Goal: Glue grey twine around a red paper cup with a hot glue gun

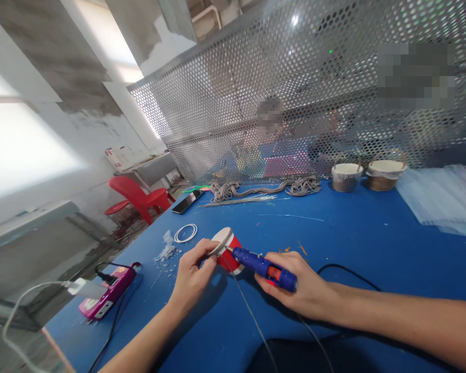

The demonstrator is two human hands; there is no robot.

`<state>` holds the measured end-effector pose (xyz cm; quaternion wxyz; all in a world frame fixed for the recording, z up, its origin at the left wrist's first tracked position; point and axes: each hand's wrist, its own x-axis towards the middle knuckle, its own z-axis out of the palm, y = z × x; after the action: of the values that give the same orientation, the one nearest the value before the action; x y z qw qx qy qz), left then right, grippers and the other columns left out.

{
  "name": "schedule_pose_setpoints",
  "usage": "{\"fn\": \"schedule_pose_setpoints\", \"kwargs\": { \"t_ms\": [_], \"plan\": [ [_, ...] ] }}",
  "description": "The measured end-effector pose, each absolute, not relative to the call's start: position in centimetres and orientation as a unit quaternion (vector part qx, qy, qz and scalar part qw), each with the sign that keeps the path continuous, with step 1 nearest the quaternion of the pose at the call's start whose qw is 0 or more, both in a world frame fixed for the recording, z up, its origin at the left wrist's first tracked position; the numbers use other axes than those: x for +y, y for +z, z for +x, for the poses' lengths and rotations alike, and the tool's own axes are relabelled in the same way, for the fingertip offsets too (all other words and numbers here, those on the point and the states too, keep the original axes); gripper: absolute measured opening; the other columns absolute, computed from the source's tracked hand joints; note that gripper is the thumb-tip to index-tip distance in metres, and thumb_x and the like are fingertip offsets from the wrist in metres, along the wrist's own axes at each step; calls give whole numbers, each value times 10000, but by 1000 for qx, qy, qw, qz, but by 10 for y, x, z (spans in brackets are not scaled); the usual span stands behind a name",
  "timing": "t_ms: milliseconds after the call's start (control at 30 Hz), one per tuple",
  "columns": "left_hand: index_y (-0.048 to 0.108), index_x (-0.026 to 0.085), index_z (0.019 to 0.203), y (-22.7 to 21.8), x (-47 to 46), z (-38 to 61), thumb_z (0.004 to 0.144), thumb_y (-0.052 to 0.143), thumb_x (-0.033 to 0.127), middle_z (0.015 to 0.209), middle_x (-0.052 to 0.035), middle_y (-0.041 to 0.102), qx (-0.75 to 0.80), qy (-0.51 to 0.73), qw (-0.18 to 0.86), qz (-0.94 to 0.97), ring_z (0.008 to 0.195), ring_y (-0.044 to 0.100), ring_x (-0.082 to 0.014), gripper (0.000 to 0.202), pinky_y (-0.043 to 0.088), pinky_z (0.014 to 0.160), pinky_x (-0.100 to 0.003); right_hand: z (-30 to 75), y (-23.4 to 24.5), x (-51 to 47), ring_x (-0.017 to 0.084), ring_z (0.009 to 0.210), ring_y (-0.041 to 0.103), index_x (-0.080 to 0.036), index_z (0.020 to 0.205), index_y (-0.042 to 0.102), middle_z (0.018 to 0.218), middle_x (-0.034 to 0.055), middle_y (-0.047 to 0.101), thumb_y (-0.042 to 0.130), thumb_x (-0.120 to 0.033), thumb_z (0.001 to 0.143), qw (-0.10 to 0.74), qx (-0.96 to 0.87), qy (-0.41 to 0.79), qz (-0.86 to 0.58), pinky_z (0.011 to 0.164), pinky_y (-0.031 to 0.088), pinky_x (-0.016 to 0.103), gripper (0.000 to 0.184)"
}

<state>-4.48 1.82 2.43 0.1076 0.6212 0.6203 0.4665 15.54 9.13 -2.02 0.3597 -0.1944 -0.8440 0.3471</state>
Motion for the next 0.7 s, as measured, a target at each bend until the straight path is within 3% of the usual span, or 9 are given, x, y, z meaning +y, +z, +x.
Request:
{"fn": "schedule_pose_setpoints", "kwargs": {
  "t_ms": [167,533,700],
  "plan": [
    [681,163,720,23,19,-48,728,491,214,669,-15,633,627,461,109,619,634,572,-164,197,445,608,-266,155,-14,93,93,499,354,-195,616,415,554,-39,435,508,-309,826,359,-819,393,-215,522,299,236,256],
    [675,170,730,23,18,-43,756,530,230,691,-16,619,621,465,124,618,658,564,-160,159,448,609,-254,155,-20,84,101,506,408,-201,654,426,583,-31,470,542,-219,784,352,-850,359,-158,529,348,231,175],
    [689,162,759,25,18,-40,768,538,241,691,-14,630,629,467,133,607,645,575,-152,171,460,614,-251,158,-16,89,115,547,474,-196,721,470,634,-15,521,528,-236,830,409,-836,340,-140,561,383,238,129]
  ]
}}
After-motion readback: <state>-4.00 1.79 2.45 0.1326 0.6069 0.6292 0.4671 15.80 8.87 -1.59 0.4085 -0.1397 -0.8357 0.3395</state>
